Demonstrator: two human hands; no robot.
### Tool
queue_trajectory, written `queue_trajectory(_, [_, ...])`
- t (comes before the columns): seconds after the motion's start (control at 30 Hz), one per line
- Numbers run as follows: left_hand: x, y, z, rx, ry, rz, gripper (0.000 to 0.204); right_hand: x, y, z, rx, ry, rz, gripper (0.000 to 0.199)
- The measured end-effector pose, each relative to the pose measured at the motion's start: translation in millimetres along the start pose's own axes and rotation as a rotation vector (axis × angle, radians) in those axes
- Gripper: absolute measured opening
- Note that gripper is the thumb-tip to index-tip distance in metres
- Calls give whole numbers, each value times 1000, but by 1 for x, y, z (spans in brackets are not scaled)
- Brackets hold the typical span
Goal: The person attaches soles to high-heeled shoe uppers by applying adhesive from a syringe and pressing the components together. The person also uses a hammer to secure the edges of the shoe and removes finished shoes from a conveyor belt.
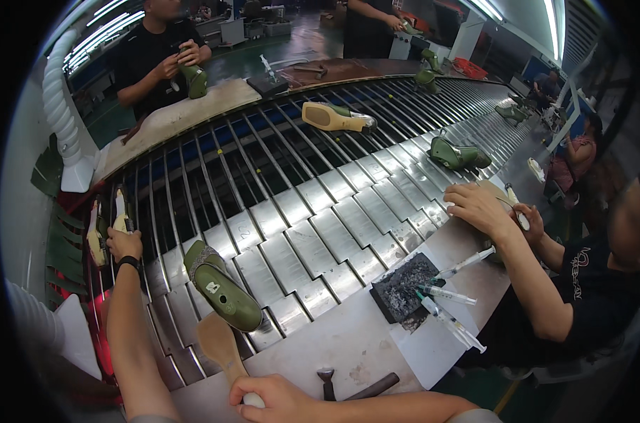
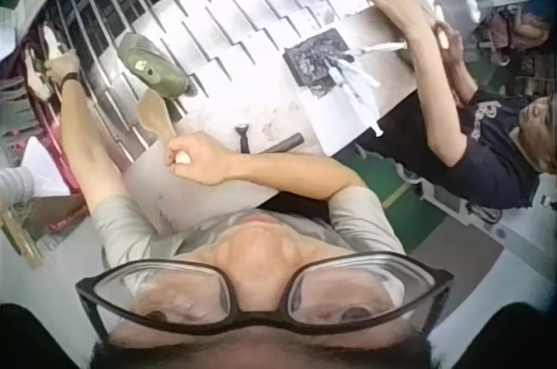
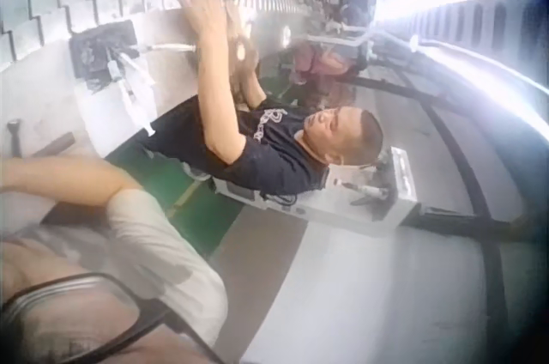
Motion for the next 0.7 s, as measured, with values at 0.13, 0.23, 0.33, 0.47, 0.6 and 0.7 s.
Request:
queue_trajectory(0.13, [-29,49,54,1,-119,54,96,-4,3,-3,43,25,82,20])
queue_trajectory(0.23, [-41,96,122,7,-149,228,98,-8,8,-7,75,63,168,20])
queue_trajectory(0.33, [-80,137,175,32,-359,514,89,2,-1,-2,112,15,48,23])
queue_trajectory(0.47, [-107,205,343,-30,-491,657,90,4,-28,79,263,-53,17,29])
queue_trajectory(0.6, [-142,273,464,-9,-674,363,99,-22,-31,154,424,400,496,35])
queue_trajectory(0.7, [-164,291,502,-20,-786,129,102,-47,-10,176,488,479,603,38])
Point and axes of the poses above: each hand's wrist, its own z-axis away from the middle knuckle, its own y-axis out of the back of the hand, x = y × z, the point moved 9 cm from there along -z, towards the middle knuckle, and after that the axes turned 6 degrees about -x, right-handed, at the moved point
